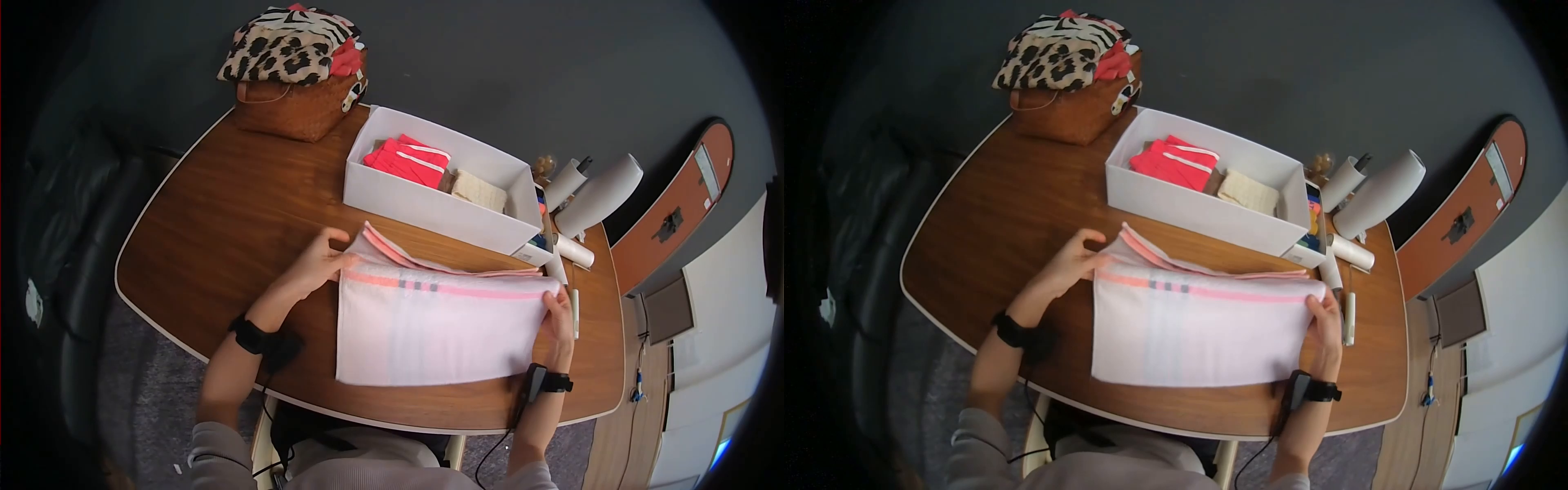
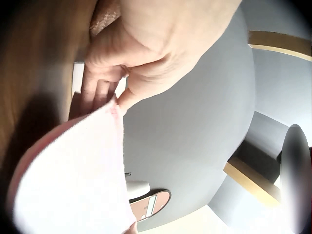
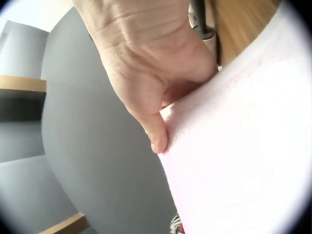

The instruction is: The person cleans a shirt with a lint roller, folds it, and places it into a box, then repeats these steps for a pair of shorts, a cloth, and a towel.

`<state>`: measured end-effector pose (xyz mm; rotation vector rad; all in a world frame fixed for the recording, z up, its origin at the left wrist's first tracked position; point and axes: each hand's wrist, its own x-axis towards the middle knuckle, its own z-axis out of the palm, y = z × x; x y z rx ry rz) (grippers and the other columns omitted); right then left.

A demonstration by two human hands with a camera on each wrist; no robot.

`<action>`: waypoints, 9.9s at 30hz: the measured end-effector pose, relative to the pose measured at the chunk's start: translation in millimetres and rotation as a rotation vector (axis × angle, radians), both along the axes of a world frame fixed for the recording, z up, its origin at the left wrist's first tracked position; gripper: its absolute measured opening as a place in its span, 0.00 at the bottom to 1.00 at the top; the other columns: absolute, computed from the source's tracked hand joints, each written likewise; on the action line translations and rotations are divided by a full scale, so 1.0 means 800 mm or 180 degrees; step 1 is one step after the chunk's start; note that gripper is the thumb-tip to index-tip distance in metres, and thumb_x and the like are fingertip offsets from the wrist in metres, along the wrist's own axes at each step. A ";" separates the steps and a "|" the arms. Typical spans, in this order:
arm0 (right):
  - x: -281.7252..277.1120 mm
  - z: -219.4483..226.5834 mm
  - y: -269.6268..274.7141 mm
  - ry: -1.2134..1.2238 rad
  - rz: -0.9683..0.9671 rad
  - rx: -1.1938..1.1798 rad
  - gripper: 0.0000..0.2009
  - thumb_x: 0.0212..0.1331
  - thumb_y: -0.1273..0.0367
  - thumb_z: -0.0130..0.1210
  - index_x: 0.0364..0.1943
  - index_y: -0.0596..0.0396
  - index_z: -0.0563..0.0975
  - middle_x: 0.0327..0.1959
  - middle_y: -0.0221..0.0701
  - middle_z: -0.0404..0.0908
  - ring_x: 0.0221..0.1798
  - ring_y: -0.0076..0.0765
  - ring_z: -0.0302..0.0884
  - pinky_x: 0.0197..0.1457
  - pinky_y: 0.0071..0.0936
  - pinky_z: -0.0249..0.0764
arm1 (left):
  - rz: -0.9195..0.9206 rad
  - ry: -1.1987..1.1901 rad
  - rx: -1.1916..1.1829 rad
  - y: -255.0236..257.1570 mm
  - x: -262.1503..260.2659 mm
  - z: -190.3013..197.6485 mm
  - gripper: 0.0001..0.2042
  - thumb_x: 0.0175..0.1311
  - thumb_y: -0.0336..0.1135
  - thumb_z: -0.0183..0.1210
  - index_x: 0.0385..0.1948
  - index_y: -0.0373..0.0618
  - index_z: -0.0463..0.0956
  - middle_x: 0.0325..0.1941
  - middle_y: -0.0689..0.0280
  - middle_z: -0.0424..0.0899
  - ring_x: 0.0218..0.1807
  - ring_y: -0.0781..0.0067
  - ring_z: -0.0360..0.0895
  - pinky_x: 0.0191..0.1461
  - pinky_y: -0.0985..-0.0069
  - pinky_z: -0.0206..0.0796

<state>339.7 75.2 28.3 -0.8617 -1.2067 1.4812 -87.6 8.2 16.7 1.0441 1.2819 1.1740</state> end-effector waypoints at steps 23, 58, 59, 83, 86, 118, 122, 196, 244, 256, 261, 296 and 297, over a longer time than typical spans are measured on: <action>-0.004 0.142 -0.111 -0.0522 -0.1660 0.2464 0.10 0.52 0.68 0.57 0.33 0.59 0.70 0.31 0.27 0.71 0.34 0.19 0.65 0.40 0.16 0.62 | -0.0306 0.1059 0.2505 -0.059 -0.015 0.121 0.09 0.44 0.20 0.59 0.26 0.40 0.69 0.29 0.67 0.71 0.33 0.77 0.70 0.42 0.82 0.61; 0.147 -0.033 0.012 -0.4801 -0.3217 0.0149 0.16 0.51 0.58 0.52 0.33 0.58 0.73 0.29 0.48 0.77 0.35 0.57 0.73 0.39 0.45 0.68 | -0.2582 0.3459 0.0653 -0.006 -0.001 -0.022 0.46 0.40 0.51 0.64 0.62 0.46 0.48 0.68 0.47 0.30 0.70 0.54 0.23 0.68 0.59 0.27; 0.146 -0.031 0.010 -0.4808 -0.3265 0.0285 0.16 0.51 0.58 0.52 0.33 0.57 0.73 0.30 0.48 0.76 0.36 0.57 0.73 0.39 0.45 0.68 | -0.2579 0.3466 0.0626 -0.006 0.000 -0.021 0.46 0.40 0.51 0.65 0.62 0.46 0.48 0.68 0.47 0.30 0.70 0.54 0.23 0.68 0.59 0.27; -0.095 0.025 -0.057 -0.3107 0.0447 0.1767 0.12 0.35 0.70 0.68 0.25 0.58 0.78 0.23 0.31 0.77 0.26 0.25 0.73 0.25 0.17 0.66 | -0.1970 0.2762 0.0662 0.002 -0.007 -0.023 0.64 0.29 0.34 0.71 0.59 0.38 0.18 0.66 0.42 0.40 0.68 0.55 0.43 0.69 0.61 0.36; -0.091 0.028 -0.051 -0.2286 0.0513 0.1576 0.14 0.36 0.68 0.67 0.28 0.57 0.77 0.29 0.32 0.75 0.32 0.29 0.73 0.33 0.20 0.68 | -0.1966 0.3062 0.0793 0.002 -0.005 -0.026 0.64 0.28 0.32 0.71 0.60 0.37 0.19 0.65 0.42 0.41 0.68 0.55 0.43 0.69 0.61 0.37; -0.057 0.142 -0.021 -0.0298 0.0078 0.1321 0.15 0.52 0.62 0.41 0.11 0.48 0.58 0.04 0.25 0.56 0.09 0.27 0.58 0.25 0.29 0.66 | -0.2070 0.3003 0.0803 -0.002 -0.003 -0.021 0.60 0.31 0.46 0.71 0.62 0.36 0.30 0.67 0.47 0.35 0.70 0.57 0.33 0.69 0.62 0.30; -0.024 0.150 -0.024 -0.0659 -0.0540 0.1289 0.14 0.53 0.62 0.40 0.13 0.46 0.58 0.04 0.22 0.53 0.07 0.21 0.53 0.22 0.26 0.66 | -0.2102 0.2978 0.0774 -0.002 -0.002 -0.017 0.60 0.31 0.45 0.70 0.62 0.37 0.31 0.67 0.47 0.34 0.70 0.57 0.33 0.69 0.62 0.29; -0.142 0.128 -0.006 0.0296 -0.0519 0.1018 0.12 0.56 0.62 0.39 0.19 0.48 0.59 0.06 0.22 0.51 0.08 0.21 0.50 0.13 0.23 0.60 | -0.2003 0.3919 0.0499 -0.008 -0.005 -0.020 0.57 0.29 0.62 0.65 0.62 0.40 0.43 0.66 0.40 0.34 0.68 0.45 0.33 0.68 0.59 0.33; 0.204 0.000 -0.027 0.2713 -0.0379 0.0938 0.15 0.59 0.64 0.43 0.15 0.49 0.61 0.05 0.21 0.52 0.09 0.18 0.47 0.17 0.16 0.54 | -0.1344 0.0630 0.0345 0.027 0.154 0.121 0.11 0.54 0.34 0.55 0.38 0.44 0.68 0.26 0.74 0.72 0.23 0.84 0.67 0.24 0.86 0.60; 0.194 0.036 -0.061 0.2623 -0.0666 0.1314 0.14 0.61 0.63 0.43 0.18 0.49 0.63 0.06 0.20 0.51 0.09 0.16 0.47 0.16 0.14 0.53 | -0.2972 0.2172 0.0818 0.015 0.143 0.061 0.27 0.54 0.37 0.58 0.54 0.38 0.59 0.52 0.52 0.68 0.55 0.59 0.66 0.56 0.71 0.59; 0.155 0.057 -0.054 0.3369 -0.0185 0.1329 0.15 0.61 0.64 0.42 0.16 0.49 0.62 0.06 0.20 0.51 0.10 0.16 0.47 0.16 0.13 0.53 | -0.2060 0.4791 -0.0287 -0.038 0.005 0.036 0.47 0.39 0.51 0.64 0.61 0.40 0.48 0.64 0.39 0.42 0.67 0.43 0.36 0.67 0.60 0.36; -0.239 0.127 -0.088 0.0538 -0.0203 0.0722 0.11 0.54 0.75 0.41 0.15 0.57 0.63 0.07 0.31 0.65 0.09 0.20 0.60 0.14 0.18 0.58 | -0.2266 0.4278 0.0425 -0.029 0.018 0.012 0.45 0.36 0.38 0.67 0.57 0.27 0.51 0.66 0.46 0.41 0.68 0.50 0.39 0.67 0.60 0.43; -0.233 0.131 -0.087 0.0405 -0.0212 0.0744 0.11 0.54 0.75 0.41 0.15 0.57 0.63 0.07 0.31 0.66 0.10 0.20 0.60 0.14 0.17 0.58 | -0.2233 0.4364 0.0388 -0.028 0.021 0.013 0.44 0.35 0.38 0.67 0.56 0.27 0.52 0.66 0.47 0.41 0.68 0.50 0.39 0.66 0.59 0.43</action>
